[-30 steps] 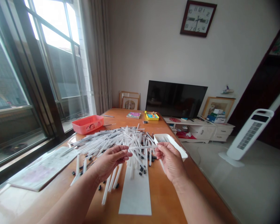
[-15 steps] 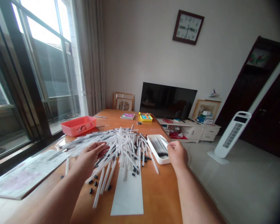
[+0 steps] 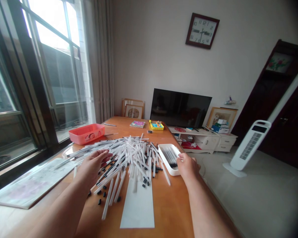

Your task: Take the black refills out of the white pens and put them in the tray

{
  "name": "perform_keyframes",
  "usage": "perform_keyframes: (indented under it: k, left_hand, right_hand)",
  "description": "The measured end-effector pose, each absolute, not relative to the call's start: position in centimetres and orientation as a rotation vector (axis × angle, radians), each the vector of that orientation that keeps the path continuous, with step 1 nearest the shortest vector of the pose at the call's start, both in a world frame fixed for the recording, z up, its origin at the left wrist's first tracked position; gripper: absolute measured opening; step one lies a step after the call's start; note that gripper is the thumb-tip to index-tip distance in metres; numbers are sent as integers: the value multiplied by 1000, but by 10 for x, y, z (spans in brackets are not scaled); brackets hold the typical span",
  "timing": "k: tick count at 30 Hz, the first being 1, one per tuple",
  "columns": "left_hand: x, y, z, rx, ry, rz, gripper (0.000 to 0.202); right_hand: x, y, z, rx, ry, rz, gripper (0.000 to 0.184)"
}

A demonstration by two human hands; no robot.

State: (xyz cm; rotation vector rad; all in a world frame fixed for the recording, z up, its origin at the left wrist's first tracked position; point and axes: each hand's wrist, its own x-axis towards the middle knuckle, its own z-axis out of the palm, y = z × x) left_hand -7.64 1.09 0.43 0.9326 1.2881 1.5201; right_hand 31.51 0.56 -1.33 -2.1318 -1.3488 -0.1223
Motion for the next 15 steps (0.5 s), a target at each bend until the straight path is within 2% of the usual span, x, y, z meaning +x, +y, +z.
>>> perform_keyframes:
  k: [6, 15]
  left_hand:
    - [-89, 12, 11, 945, 1388, 1600, 46]
    - [-121, 18, 1, 1116, 1812, 1687, 43]
  right_hand:
    - [317, 4, -13, -2074, -1323, -139, 29]
    - [296, 1, -18, -1575, -1391, -341, 29]
